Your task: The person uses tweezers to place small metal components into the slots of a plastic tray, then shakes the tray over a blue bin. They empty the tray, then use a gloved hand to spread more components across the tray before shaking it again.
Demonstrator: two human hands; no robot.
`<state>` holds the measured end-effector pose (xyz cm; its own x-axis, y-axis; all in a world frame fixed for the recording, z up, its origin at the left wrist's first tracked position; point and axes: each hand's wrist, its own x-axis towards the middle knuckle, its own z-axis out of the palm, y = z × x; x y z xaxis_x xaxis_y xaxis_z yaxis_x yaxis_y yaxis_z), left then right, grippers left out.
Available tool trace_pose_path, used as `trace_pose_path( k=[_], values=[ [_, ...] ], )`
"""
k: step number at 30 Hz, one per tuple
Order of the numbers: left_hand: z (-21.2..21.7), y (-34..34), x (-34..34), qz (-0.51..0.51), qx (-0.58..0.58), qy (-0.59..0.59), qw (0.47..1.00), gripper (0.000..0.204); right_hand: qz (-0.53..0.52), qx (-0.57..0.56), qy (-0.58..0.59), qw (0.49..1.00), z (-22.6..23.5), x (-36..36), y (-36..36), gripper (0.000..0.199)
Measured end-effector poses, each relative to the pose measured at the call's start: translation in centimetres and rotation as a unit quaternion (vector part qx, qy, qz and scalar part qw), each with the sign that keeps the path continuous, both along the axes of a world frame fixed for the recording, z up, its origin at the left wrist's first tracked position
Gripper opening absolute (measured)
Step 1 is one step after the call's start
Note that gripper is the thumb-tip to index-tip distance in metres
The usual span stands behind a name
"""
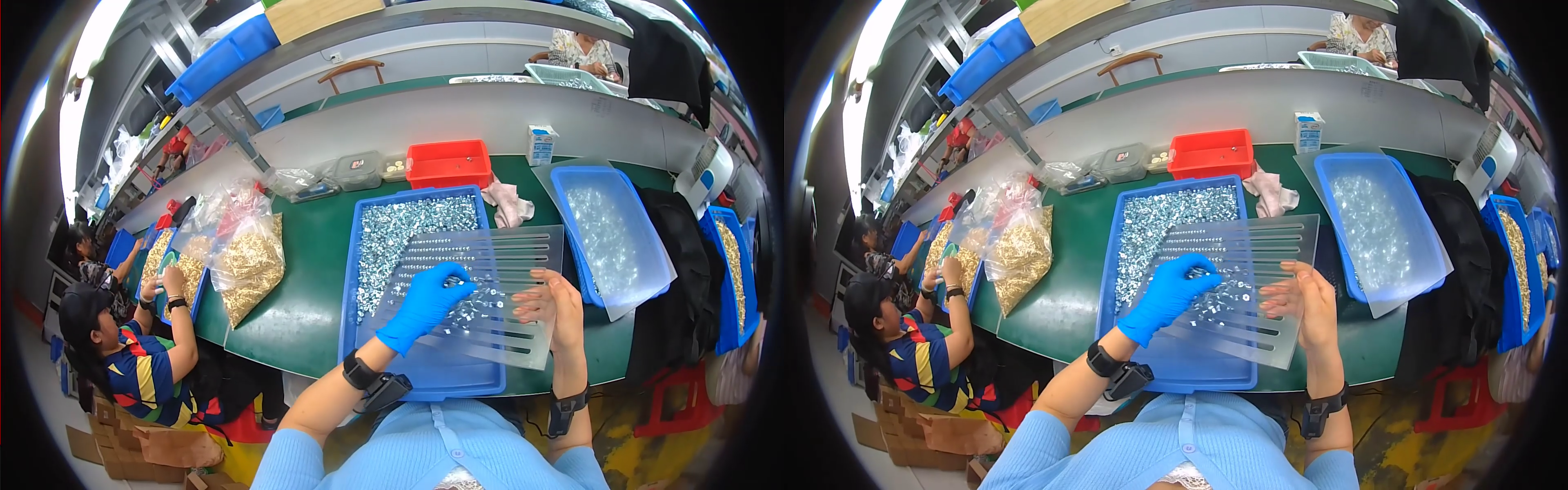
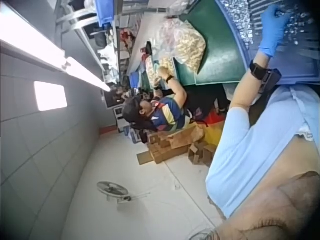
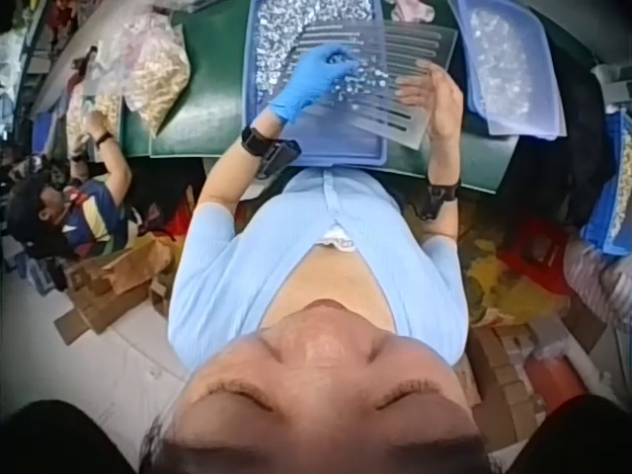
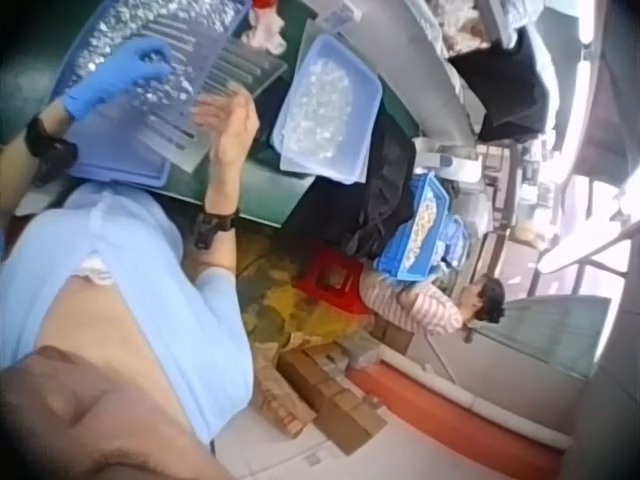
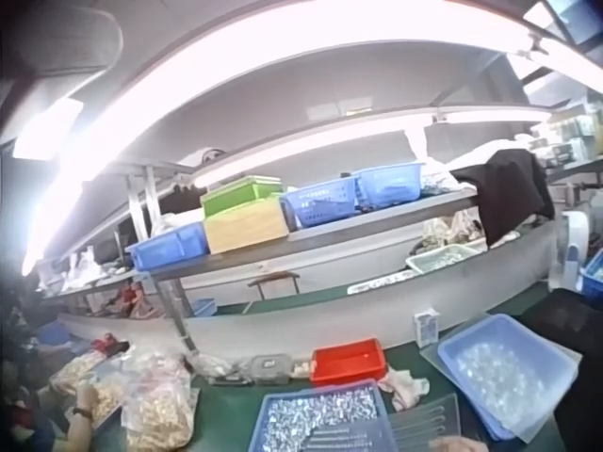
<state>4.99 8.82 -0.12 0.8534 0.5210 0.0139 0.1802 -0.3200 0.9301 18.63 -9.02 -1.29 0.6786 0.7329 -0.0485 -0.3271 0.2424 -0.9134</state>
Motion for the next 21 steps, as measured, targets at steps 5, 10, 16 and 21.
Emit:
trace_pose_path(
  k=[5,10,16,21],
  values=[
    [-1.6,1.7,-1.4,0.103,-0.036,0.040,0.993,0.021,-0.003,-0.004,-0.002,1.000,0.2,0.0,-0.1,0.039],
    [-2.7,0.7,-0.2,0.044,0.107,-0.031,0.993,0.017,-0.003,-0.005,0.000,1.000,0.3,-0.2,0.1,0.039],
    [-1.8,-1.0,0.9,0.023,0.197,-0.061,0.978,0.018,-0.004,-0.009,0.001,1.000,0.3,-0.2,0.1,0.039],
    [-1.9,1.2,0.3,0.165,-0.122,-0.087,0.975,0.021,-0.008,-0.010,0.001,1.000,0.4,-0.3,0.0,0.039]
  ],
)
